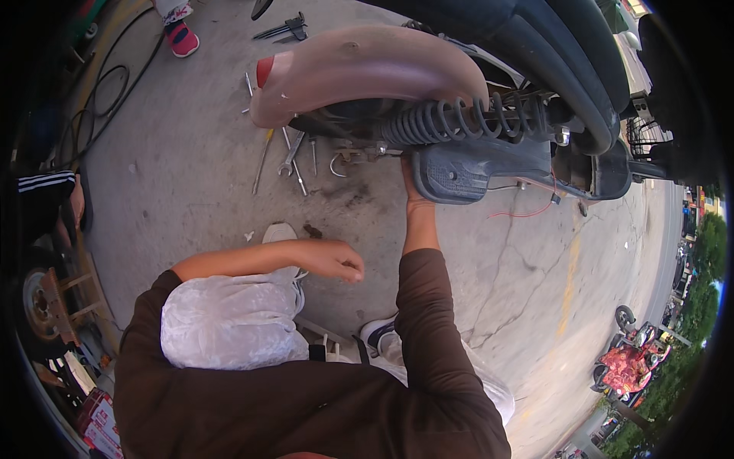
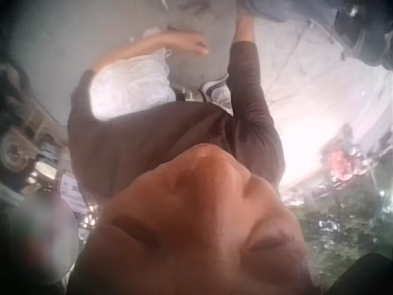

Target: The person is repairing a scooter by adjusting and tightening components near the rear wheel and suspension using various hand tools. They manipulate bolts and parts with wrenches and screwdrivers while seated on the ground.

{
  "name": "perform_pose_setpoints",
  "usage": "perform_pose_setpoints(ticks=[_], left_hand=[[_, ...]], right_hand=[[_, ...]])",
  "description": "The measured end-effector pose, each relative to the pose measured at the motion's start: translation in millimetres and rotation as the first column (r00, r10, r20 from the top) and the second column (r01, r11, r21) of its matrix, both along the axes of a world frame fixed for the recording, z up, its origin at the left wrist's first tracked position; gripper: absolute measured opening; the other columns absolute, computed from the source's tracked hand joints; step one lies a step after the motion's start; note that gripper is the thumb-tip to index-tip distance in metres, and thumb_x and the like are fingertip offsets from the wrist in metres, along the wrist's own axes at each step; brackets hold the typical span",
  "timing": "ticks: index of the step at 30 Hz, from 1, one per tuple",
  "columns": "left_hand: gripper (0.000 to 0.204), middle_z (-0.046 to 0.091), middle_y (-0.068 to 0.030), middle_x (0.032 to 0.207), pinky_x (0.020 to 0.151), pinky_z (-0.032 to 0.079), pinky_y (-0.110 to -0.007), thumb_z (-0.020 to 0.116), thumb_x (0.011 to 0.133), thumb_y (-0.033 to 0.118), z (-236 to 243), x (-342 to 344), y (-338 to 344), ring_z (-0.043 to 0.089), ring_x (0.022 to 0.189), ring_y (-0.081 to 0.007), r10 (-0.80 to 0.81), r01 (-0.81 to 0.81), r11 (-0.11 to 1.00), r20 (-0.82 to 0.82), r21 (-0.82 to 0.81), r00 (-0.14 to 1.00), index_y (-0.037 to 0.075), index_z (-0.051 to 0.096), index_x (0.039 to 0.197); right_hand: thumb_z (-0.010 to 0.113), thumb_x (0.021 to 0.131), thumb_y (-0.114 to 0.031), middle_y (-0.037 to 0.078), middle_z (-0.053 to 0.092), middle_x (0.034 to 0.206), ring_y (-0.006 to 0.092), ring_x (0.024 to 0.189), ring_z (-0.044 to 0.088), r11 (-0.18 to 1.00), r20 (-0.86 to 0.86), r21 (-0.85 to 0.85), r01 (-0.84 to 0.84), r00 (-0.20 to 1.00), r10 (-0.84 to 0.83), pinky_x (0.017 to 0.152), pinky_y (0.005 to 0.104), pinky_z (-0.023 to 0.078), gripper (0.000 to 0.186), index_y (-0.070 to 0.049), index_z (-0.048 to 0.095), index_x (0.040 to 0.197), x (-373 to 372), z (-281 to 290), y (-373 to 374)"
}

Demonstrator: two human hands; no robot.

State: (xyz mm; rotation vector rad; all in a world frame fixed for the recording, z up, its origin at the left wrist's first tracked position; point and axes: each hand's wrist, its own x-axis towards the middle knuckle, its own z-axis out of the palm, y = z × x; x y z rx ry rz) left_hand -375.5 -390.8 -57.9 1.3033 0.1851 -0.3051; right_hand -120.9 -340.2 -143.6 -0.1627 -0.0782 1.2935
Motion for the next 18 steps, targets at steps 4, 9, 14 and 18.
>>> perform_pose_setpoints(ticks=[4, 9, 14, 18], left_hand=[[0.025, 0.063, -0.0047, 0.080, 0.069, 0.046, -0.028, 0.054, 0.089, 0.024, -1.7, -5.0, 1.1, 0.057, 0.074, -0.0114, 0.004, -0.005, 1.000, 0.037, 0.028, 0.999, 0.000, 0.062, 0.092], [0.023, 0.062, -0.0044, 0.077, 0.065, 0.044, -0.029, 0.054, 0.088, 0.023, -1.0, -8.9, 4.0, 0.054, 0.071, -0.0112, -0.031, 0.021, 0.990, 0.071, 0.142, 0.997, 0.001, 0.061, 0.089], [0.023, 0.061, -0.0049, 0.076, 0.066, 0.044, -0.029, 0.056, 0.087, 0.024, 0.6, -11.1, 4.7, 0.054, 0.070, -0.0124, 0.001, -0.016, 0.982, 0.080, 0.187, 0.997, 0.001, 0.061, 0.088], [0.024, 0.063, -0.0067, 0.078, 0.067, 0.045, -0.030, 0.057, 0.086, 0.024, 0.5, -11.8, 6.8, 0.057, 0.072, -0.0148, 0.016, -0.034, 0.977, 0.087, 0.209, 0.996, 0.001, 0.062, 0.089]], right_hand=[[0.045, 0.092, -0.030, 0.011, 0.045, 0.136, 0.0248, 0.125, 0.041, 0.998, -0.040, -0.054, 0.037, 0.998, -0.040, 0.109, 0.0420, 0.027, 0.046, -0.003, 0.045, 0.130, -13.7, 15.5, 11.6], [0.047, 0.092, -0.029, 0.012, 0.049, 0.132, 0.0253, 0.123, 0.044, 0.996, -0.002, -0.080, 0.030, 1.000, -0.031, 0.108, 0.0417, 0.027, 0.044, -0.003, 0.047, 0.128, -1.0, 8.2, 11.9], [0.045, 0.093, -0.027, 0.012, 0.047, 0.133, 0.0259, 0.124, 0.042, 0.995, -0.033, -0.094, 0.041, 0.999, -0.044, 0.109, 0.0430, 0.026, 0.044, -0.002, 0.046, 0.129, 4.1, 1.1, 8.7], [0.043, 0.093, -0.026, 0.012, 0.041, 0.139, 0.0255, 0.128, 0.037, 0.999, -0.163, 0.028, 0.037, 0.986, -0.032, 0.110, 0.0431, 0.024, 0.045, -0.001, 0.043, 0.131, -7.5, -2.1, 11.8]])
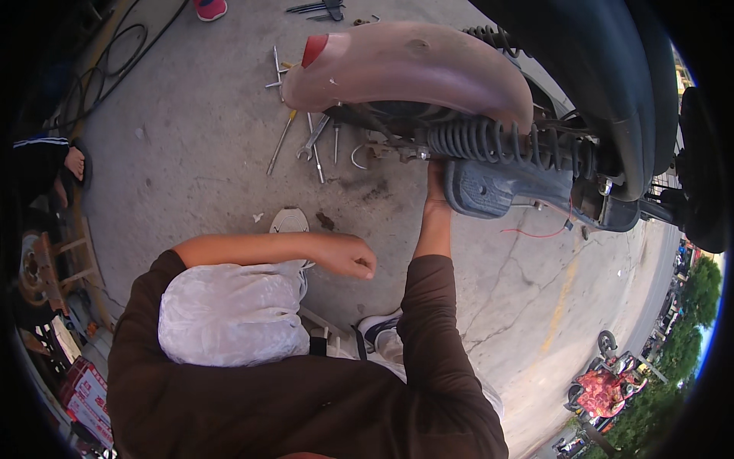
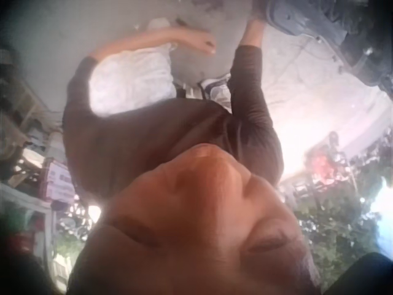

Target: The person is repairing a scooter by adjusting and tightening components near the rear wheel and suspension using various hand tools. They manipulate bolts and parts with wrenches and screwdrivers while seated on the ground.

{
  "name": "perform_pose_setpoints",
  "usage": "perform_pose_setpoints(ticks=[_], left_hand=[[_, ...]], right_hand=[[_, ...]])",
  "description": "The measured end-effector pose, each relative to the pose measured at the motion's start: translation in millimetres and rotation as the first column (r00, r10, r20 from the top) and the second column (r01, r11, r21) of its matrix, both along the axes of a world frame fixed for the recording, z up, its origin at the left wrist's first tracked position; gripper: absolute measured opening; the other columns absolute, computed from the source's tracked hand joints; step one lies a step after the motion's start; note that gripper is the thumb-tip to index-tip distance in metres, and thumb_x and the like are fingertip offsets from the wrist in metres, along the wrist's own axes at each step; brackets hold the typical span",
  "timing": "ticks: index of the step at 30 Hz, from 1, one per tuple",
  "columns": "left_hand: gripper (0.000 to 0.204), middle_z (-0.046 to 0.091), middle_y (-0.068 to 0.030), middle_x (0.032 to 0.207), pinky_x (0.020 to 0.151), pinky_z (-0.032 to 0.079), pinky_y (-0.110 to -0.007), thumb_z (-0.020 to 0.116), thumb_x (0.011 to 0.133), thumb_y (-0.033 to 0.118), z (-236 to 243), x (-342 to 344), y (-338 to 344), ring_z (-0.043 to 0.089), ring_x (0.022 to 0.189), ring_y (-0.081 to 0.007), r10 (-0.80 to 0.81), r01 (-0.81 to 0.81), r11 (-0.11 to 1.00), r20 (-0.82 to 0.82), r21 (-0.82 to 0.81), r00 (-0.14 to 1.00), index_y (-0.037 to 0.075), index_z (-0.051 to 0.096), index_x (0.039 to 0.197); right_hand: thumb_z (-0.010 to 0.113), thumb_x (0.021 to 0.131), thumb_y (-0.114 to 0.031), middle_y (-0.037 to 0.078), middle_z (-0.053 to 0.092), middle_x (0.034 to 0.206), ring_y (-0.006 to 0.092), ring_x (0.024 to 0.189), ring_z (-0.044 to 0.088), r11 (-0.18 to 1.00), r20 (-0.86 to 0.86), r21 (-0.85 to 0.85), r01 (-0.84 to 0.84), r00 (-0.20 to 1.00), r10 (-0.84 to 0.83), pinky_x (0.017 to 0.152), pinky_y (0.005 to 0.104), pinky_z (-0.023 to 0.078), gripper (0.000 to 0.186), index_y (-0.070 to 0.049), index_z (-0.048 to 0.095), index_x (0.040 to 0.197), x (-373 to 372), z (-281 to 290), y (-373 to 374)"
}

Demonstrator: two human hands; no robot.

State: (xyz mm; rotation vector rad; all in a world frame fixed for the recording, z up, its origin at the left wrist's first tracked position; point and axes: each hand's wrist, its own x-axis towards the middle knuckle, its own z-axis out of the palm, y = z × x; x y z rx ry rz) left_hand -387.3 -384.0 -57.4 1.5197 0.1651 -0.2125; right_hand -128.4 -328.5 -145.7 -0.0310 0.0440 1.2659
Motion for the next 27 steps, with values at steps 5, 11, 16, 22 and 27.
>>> perform_pose_setpoints(ticks=[5, 11, 16, 22, 27], left_hand=[[0.024, 0.065, -0.0093, 0.083, 0.070, 0.047, -0.032, 0.057, 0.086, 0.024, 0.5, 5.2, -2.3, 0.060, 0.076, -0.0188, -0.030, 0.030, 1.000, 0.052, 0.009, 0.998, 0.001, 0.063, 0.090], [0.024, 0.065, -0.0117, 0.084, 0.071, 0.047, -0.034, 0.058, 0.085, 0.024, -7.9, 4.4, -5.1, 0.062, 0.078, -0.0222, -0.052, 0.050, 0.998, 0.060, 0.036, 0.997, 0.001, 0.063, 0.090], [0.024, 0.065, -0.0119, 0.084, 0.071, 0.047, -0.035, 0.059, 0.084, 0.024, -6.3, 3.0, -3.1, 0.062, 0.079, -0.0236, -0.045, 0.042, 0.998, 0.069, 0.046, 0.997, 0.001, 0.063, 0.089], [0.025, 0.064, -0.0111, 0.081, 0.068, 0.045, -0.035, 0.058, 0.085, 0.025, -8.1, -1.8, -2.3, 0.060, 0.076, -0.0231, -0.020, 0.017, 0.998, 0.058, 0.054, 0.998, 0.001, 0.062, 0.088], [0.025, 0.063, -0.0106, 0.079, 0.066, 0.044, -0.035, 0.057, 0.085, 0.025, -6.2, -1.9, -1.8, 0.059, 0.073, -0.0227, -0.011, 0.008, 0.999, 0.059, 0.051, 0.998, 0.001, 0.062, 0.087]], right_hand=[[0.041, 0.093, -0.025, 0.013, 0.038, 0.140, 0.0271, 0.128, 0.036, 0.991, 0.115, 0.114, 0.071, 0.990, -0.084, 0.110, 0.0442, 0.022, 0.045, -0.001, 0.042, 0.131, 29.3, -65.3, -3.3], [0.039, 0.095, -0.019, 0.015, 0.030, 0.145, 0.0299, 0.133, 0.027, 0.979, -0.097, 0.204, -0.002, 0.995, 0.022, 0.111, 0.0471, 0.018, 0.047, 0.004, 0.034, 0.135, 2.8, -45.5, 9.3], [0.041, 0.094, -0.019, 0.014, 0.036, 0.142, 0.0280, 0.131, 0.031, 0.996, 0.182, 0.057, 0.064, 0.980, -0.073, 0.110, 0.0453, 0.022, 0.043, 0.003, 0.040, 0.131, 23.4, -62.8, -1.3], [0.042, 0.093, -0.023, 0.012, 0.040, 0.139, 0.0276, 0.127, 0.037, 0.991, 0.210, -0.131, 0.039, 0.978, -0.011, 0.108, 0.0445, 0.027, 0.044, 0.001, 0.043, 0.130, 7.1, -20.4, 5.2], [0.044, 0.093, -0.027, 0.012, 0.044, 0.137, 0.0277, 0.125, 0.041, 0.984, 0.164, -0.170, 0.052, 0.986, -0.023, 0.106, 0.0441, 0.031, 0.045, -0.001, 0.044, 0.130, 2.9, 5.8, 1.9]])
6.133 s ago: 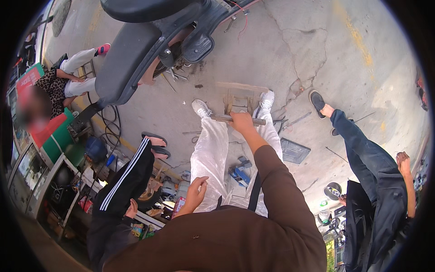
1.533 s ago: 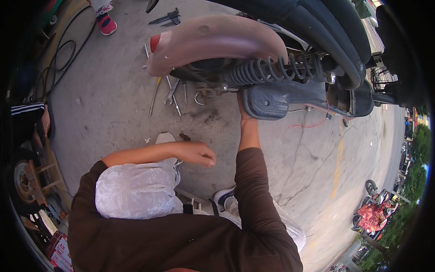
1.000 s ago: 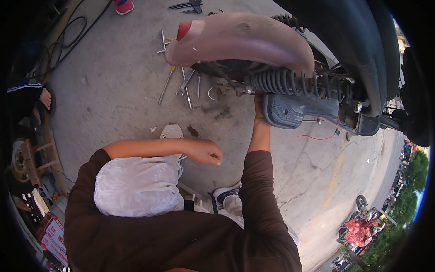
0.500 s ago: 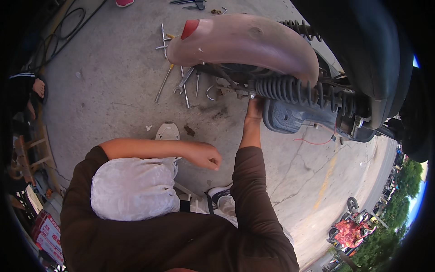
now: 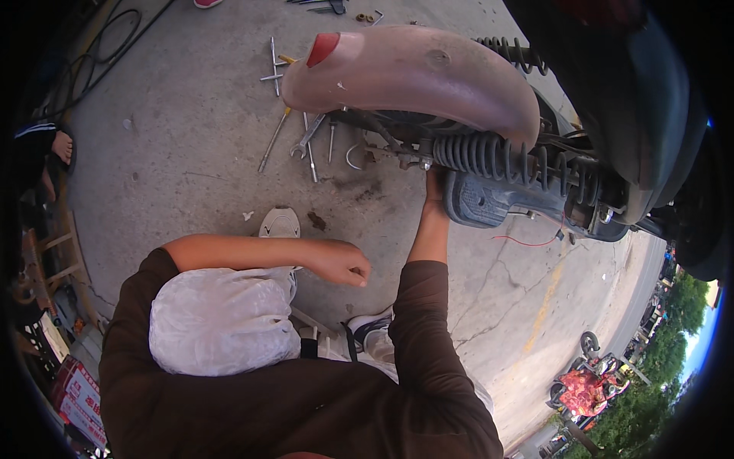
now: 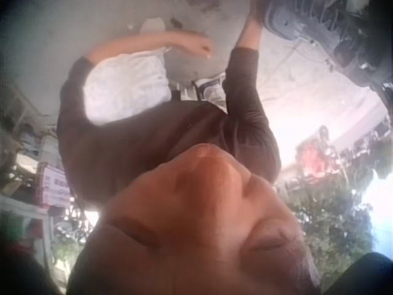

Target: The person is repairing a scooter by adjusting and tightening components near the rear wheel and suspension using various hand tools. They manipulate bolts and parts with wrenches and screwdrivers while seated on the ground.

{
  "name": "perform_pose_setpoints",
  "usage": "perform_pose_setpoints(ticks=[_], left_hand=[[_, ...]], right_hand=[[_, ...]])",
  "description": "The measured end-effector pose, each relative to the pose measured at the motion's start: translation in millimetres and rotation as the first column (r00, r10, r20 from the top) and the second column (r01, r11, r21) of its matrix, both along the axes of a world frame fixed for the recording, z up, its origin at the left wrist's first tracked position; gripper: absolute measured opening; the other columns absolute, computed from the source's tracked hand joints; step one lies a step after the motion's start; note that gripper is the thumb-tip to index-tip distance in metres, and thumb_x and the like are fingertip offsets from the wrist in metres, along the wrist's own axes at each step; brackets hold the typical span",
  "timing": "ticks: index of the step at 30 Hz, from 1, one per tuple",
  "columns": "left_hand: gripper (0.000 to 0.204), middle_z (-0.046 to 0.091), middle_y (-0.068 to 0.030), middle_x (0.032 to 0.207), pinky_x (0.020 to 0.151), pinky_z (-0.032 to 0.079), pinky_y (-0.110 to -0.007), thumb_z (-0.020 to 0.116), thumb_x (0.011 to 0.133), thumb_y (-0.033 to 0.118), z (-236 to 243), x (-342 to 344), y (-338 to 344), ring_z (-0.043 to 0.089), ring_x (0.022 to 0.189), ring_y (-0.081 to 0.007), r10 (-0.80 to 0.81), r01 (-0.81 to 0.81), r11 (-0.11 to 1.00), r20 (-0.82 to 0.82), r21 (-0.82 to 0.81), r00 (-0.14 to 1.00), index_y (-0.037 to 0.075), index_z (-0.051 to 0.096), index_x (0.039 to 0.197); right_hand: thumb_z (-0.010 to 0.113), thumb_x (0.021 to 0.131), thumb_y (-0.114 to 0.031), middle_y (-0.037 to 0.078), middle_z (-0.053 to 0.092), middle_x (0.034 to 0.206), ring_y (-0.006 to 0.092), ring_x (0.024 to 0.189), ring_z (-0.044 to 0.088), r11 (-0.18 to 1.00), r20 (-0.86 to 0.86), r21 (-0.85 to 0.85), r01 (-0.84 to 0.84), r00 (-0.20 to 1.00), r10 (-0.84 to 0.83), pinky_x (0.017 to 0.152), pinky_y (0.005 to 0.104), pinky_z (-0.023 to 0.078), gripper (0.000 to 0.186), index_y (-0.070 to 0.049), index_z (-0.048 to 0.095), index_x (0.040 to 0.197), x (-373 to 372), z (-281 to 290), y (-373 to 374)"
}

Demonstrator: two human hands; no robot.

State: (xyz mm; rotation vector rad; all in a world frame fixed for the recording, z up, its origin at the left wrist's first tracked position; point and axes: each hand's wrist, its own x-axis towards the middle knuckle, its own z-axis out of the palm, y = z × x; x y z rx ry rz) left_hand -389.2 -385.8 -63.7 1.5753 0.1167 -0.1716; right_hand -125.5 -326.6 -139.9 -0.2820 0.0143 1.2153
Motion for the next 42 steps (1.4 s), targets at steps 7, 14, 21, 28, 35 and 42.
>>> perform_pose_setpoints(ticks=[7, 14, 21, 28, 35, 42], left_hand=[[0.024, 0.061, -0.0094, 0.075, 0.064, 0.043, -0.036, 0.057, 0.086, 0.026, -0.9, -0.9, 1.2, 0.057, 0.069, -0.0220, 0.001, -0.002, 1.000, 0.018, 0.006, 1.000, 0.002, 0.061, 0.086], [0.024, 0.061, -0.0094, 0.075, 0.064, 0.043, -0.036, 0.056, 0.086, 0.026, 0.0, -0.7, 1.9, 0.057, 0.070, -0.0222, 0.001, -0.001, 1.000, 0.041, 0.002, 0.999, 0.002, 0.061, 0.087], [0.023, 0.061, -0.0093, 0.076, 0.064, 0.043, -0.035, 0.056, 0.086, 0.025, 2.1, -2.7, 2.6, 0.057, 0.070, -0.0218, 0.014, -0.014, 1.000, 0.023, -0.002, 1.000, 0.003, 0.061, 0.088], [0.023, 0.061, -0.0087, 0.075, 0.064, 0.043, -0.035, 0.055, 0.087, 0.025, 1.7, 0.8, 1.0, 0.057, 0.069, -0.0215, 0.018, -0.018, 1.000, 0.017, -0.008, 1.000, 0.003, 0.061, 0.088], [0.023, 0.061, -0.0091, 0.076, 0.065, 0.043, -0.035, 0.056, 0.087, 0.025, 0.4, 5.1, -1.3, 0.057, 0.070, -0.0220, 0.007, -0.007, 1.000, 0.014, 0.007, 1.000, 0.003, 0.061, 0.089], [0.025, 0.063, -0.0107, 0.082, 0.069, 0.045, -0.036, 0.055, 0.086, 0.025, 0.2, 14.1, -8.8, 0.060, 0.077, -0.0248, -0.040, 0.040, 0.999, 0.005, 0.022, 0.999, 0.002, 0.062, 0.090]], right_hand=[[0.045, 0.092, -0.026, 0.013, 0.052, 0.128, 0.0269, 0.120, 0.047, 0.993, -0.047, -0.100, 0.066, 0.996, -0.071, 0.103, 0.0448, 0.035, 0.041, -0.001, 0.051, 0.123, 6.0, -3.4, -24.4], [0.046, 0.092, -0.025, 0.011, 0.050, 0.131, 0.0251, 0.122, 0.045, 0.999, -0.078, -0.036, 0.005, 0.997, -0.007, 0.105, 0.0399, 0.034, 0.040, -0.002, 0.050, 0.124, 9.7, -4.3, -38.7], [0.046, 0.088, -0.030, 0.012, 0.056, 0.124, 0.0258, 0.119, 0.048, 0.993, -0.098, -0.108, 0.051, 0.993, -0.062, 0.102, 0.0442, 0.031, 0.041, -0.004, 0.055, 0.119, -5.9, 10.9, -21.3], [0.042, 0.091, -0.030, 0.011, 0.049, 0.133, 0.0248, 0.126, 0.041, 1.000, -0.146, -0.020, -0.009, 0.989, 0.006, 0.107, 0.0439, 0.025, 0.044, -0.004, 0.049, 0.126, -1.1, -0.4, -37.1], [0.034, 0.097, -0.030, 0.008, 0.038, 0.141, 0.0212, 0.129, 0.035, 0.999, 0.184, -0.015, -0.041, 0.982, 0.043, 0.111, 0.0355, 0.022, 0.047, -0.005, 0.035, 0.137, 4.9, 22.9, -11.4], [0.036, 0.096, -0.029, 0.007, 0.041, 0.138, 0.0217, 0.127, 0.038, 0.999, 0.474, -0.040, -0.005, 0.880, 0.023, 0.109, 0.0367, 0.025, 0.044, -0.008, 0.037, 0.135, 2.1, 26.1, -5.8]])
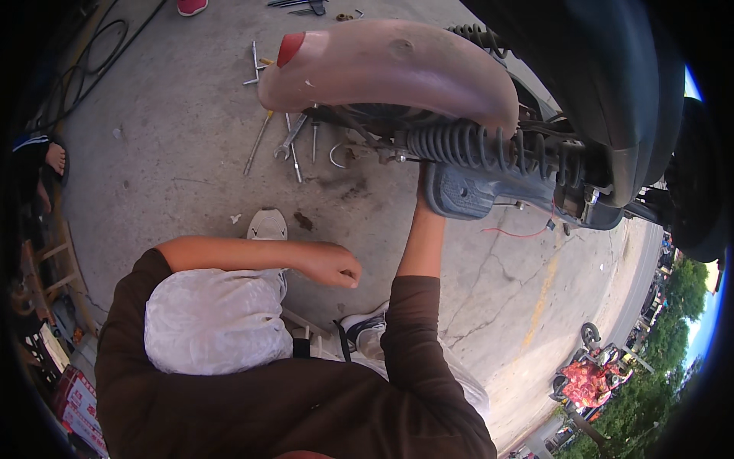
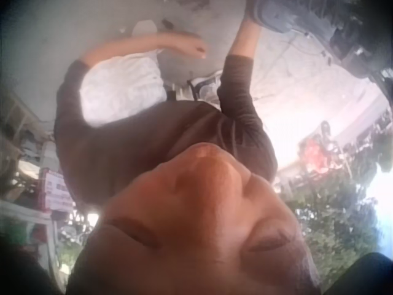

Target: The person is repairing a scooter by adjusting and tightening components near the rear wheel and suspension using various hand tools. They manipulate bolts and parts with wrenches and screwdrivers while seated on the ground.

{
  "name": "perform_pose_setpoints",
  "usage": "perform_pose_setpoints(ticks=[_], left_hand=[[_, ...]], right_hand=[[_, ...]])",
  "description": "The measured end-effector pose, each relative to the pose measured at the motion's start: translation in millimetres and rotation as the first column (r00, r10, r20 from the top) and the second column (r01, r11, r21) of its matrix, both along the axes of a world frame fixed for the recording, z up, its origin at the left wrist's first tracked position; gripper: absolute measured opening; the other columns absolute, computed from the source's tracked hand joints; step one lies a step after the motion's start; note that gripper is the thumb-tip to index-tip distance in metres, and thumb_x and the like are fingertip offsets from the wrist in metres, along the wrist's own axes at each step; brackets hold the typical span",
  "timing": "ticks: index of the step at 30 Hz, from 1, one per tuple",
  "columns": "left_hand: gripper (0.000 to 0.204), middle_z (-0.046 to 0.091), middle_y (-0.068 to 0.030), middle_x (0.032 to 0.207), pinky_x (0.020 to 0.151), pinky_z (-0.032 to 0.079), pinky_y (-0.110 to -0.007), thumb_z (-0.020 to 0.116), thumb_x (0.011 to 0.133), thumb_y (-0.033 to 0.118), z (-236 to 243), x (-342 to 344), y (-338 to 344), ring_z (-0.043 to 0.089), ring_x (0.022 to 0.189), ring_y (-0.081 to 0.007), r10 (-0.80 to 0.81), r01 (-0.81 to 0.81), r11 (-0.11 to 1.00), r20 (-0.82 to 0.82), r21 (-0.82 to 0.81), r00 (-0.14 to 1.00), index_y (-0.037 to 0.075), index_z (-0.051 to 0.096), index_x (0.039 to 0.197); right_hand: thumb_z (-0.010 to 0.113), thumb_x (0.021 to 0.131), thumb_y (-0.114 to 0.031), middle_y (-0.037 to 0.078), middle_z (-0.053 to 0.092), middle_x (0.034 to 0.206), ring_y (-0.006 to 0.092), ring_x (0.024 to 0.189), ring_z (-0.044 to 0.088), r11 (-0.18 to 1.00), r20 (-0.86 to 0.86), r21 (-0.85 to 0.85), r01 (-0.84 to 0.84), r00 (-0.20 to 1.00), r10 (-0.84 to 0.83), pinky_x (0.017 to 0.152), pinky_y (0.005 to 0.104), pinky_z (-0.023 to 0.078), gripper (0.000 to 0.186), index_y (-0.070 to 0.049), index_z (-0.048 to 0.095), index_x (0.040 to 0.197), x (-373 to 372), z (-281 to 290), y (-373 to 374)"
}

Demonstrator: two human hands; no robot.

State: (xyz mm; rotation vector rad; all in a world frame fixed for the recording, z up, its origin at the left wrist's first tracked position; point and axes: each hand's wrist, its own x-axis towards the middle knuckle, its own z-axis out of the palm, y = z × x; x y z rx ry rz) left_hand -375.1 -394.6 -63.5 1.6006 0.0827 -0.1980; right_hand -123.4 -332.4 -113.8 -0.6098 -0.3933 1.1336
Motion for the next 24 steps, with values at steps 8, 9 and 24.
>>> perform_pose_setpoints(ticks=[8, 9, 24], left_hand=[[0.025, 0.063, -0.0118, 0.080, 0.068, 0.045, -0.037, 0.055, 0.086, 0.025, 1.3, 1.4, 0.6, 0.060, 0.075, -0.0255, -0.018, 0.019, 0.999, -0.027, 0.044, 0.999, 0.001, 0.062, 0.089], [0.025, 0.063, -0.0116, 0.080, 0.068, 0.045, -0.037, 0.055, 0.086, 0.025, 1.7, 1.5, 0.6, 0.060, 0.075, -0.0254, -0.017, 0.018, 0.999, -0.023, 0.045, 1.000, 0.002, 0.062, 0.089], [0.023, 0.064, -0.0112, 0.079, 0.067, 0.045, -0.037, 0.054, 0.085, 0.024, -2.2, 2.3, -6.8, 0.060, 0.073, -0.0257, 0.042, -0.041, 0.996, -0.010, 0.073, 0.999, 0.003, 0.062, 0.089]], right_hand=[[0.037, 0.096, -0.029, 0.007, 0.042, 0.137, 0.0216, 0.126, 0.038, 0.999, -0.258, 0.048, -0.018, 0.966, 0.030, 0.108, 0.0368, 0.026, 0.044, -0.008, 0.038, 0.134, 8.1, -9.2, 3.0], [0.037, 0.096, -0.029, 0.007, 0.042, 0.137, 0.0216, 0.126, 0.038, 0.999, -0.269, 0.050, -0.016, 0.963, 0.029, 0.108, 0.0368, 0.026, 0.044, -0.008, 0.038, 0.134, 8.6, -10.0, 3.2], [0.038, 0.095, -0.030, 0.007, 0.043, 0.135, 0.0215, 0.124, 0.040, 0.999, -0.340, 0.025, -0.020, 0.940, 0.028, 0.106, 0.0370, 0.028, 0.043, -0.008, 0.040, 0.132, 11.3, -23.6, 6.1]])
